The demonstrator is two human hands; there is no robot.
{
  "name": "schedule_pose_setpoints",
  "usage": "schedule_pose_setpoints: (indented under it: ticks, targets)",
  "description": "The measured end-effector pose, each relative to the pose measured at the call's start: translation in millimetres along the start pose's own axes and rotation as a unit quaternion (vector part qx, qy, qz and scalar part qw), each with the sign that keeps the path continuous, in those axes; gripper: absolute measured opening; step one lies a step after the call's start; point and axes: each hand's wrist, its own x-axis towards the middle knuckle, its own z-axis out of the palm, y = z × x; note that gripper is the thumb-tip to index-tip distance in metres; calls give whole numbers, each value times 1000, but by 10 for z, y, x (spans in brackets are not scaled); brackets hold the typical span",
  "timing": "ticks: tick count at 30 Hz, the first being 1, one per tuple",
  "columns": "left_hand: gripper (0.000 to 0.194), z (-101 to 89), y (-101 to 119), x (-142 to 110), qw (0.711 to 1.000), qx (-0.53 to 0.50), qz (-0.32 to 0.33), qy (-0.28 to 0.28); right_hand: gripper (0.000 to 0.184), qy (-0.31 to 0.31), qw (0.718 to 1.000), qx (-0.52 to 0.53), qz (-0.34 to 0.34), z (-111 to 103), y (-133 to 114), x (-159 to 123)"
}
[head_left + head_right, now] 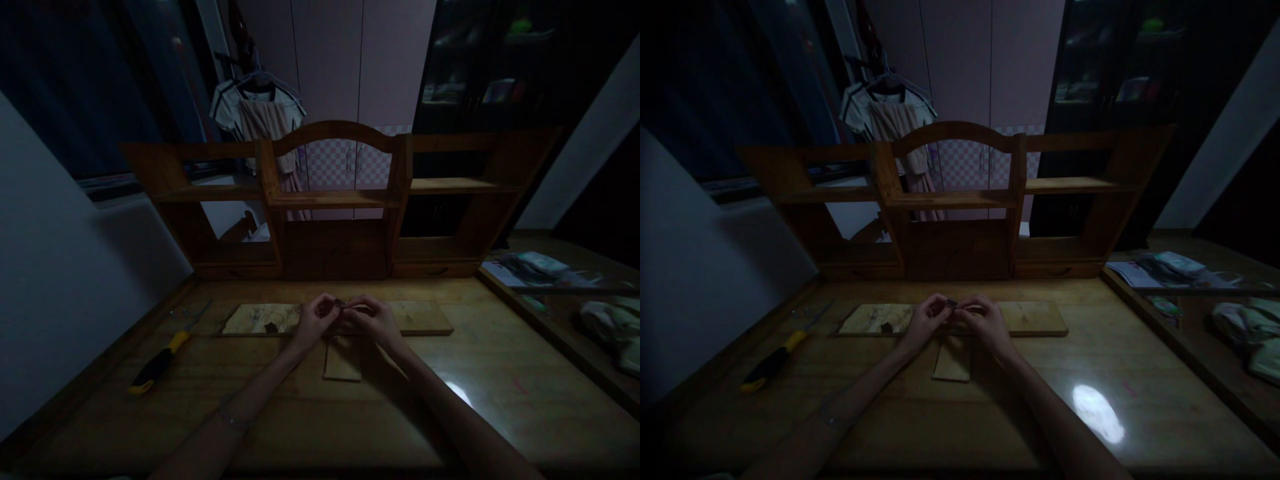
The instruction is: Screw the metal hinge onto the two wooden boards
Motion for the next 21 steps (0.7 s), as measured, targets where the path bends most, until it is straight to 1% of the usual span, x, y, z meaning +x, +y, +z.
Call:
schedule_pose_setpoints:
  ticks: [5, 8, 10, 14, 17, 21]
  targets:
    - [23, 18, 97, -23, 1000, -3, -4, -10, 17, 3, 999, -30, -36, 13, 8, -46]
    - [23, 18, 100, -26, 1000, -6, -8, -11, 16, 3, 998, -35, -46, 11, 12, -65]
    - [24, 12, 83, -27, 1000, -6, -6, -8, 17, 1, 999, -32, -41, 17, 8, -63]
    - [25, 10, 77, -35, 999, -39, -24, -22, 18, 9, 1000, -14, -13, 18, -34, -24]
    - [24, 26, 102, -44, 997, -55, -43, -31, 22, 21, 999, 18, 21, -8, -74, 6]
    - [24, 46, 104, -44, 998, -43, -33, -25, 29, 5, 994, 68, 86, -49, -54, 6]
